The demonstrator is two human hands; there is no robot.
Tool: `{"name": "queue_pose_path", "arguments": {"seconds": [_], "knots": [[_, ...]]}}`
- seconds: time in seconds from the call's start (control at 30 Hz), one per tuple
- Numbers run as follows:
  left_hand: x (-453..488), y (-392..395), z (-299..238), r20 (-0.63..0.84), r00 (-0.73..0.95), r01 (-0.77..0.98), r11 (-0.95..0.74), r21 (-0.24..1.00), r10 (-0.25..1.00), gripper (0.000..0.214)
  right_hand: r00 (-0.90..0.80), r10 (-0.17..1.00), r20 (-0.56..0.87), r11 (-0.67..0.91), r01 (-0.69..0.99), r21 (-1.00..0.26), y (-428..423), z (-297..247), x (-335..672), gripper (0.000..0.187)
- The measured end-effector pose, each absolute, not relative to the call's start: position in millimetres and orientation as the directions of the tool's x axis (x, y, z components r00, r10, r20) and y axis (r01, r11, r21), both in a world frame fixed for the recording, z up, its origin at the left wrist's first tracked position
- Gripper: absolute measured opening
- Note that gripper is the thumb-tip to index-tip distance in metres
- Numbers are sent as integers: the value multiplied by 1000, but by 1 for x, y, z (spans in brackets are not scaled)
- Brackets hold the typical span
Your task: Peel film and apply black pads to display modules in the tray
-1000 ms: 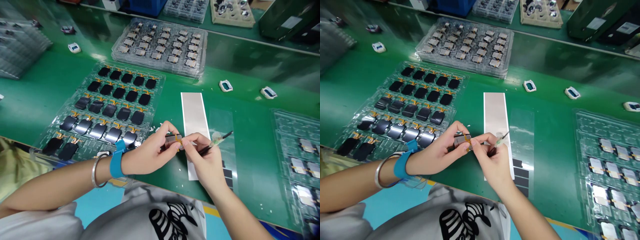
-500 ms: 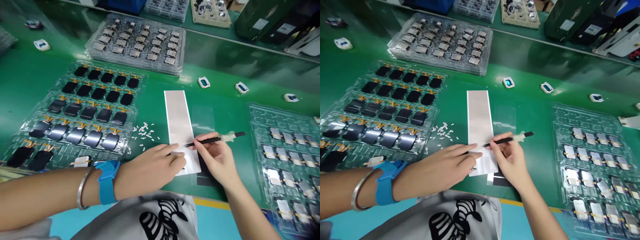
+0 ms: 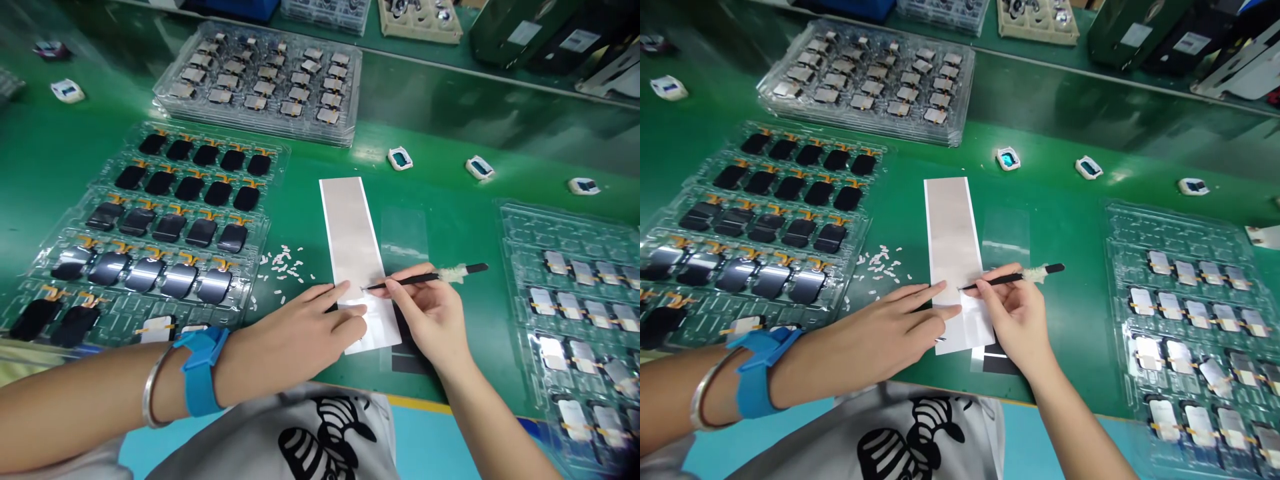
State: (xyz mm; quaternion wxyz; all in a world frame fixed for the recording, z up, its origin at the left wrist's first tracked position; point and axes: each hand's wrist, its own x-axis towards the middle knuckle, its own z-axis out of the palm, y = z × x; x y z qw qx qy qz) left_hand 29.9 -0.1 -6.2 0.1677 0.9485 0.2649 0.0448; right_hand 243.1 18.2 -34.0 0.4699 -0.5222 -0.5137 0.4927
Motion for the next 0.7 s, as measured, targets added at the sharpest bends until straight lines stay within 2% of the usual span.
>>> {"name": "queue_pose_path", "arguments": {"seconds": [0.1,0.2,0.27,0.37,0.43,0.5,0.57,0.7], "knots": [[31,0,-5,1,848,488,-781,389,530,17,-16,999,-42,-41,27,-999,15,-30,244,13],[30,3,1,15,770,526,-648,551,638,13,150,989,7,17,-70,-997,7,-20,241,11],[29,6,8,-15,656,525,-441,728,755,13,321,945,67,112,-125,-986,0,-12,233,11],[27,9,19,-149,536,342,-52,938,831,9,466,875,131,222,-146,-964,-12,-2,214,9],[28,9,23,-235,543,176,165,971,806,8,505,850,149,264,-164,-951,-19,0,199,9],[29,7,24,-281,553,65,296,953,784,5,522,839,156,292,-189,-937,-23,-1,187,10],[31,3,20,-276,546,-9,334,942,791,4,521,840,154,300,-209,-931,-25,-5,179,11],[35,-1,11,-201,519,-65,273,960,831,13,489,859,150,295,-233,-927,-25,-9,170,12]]}}
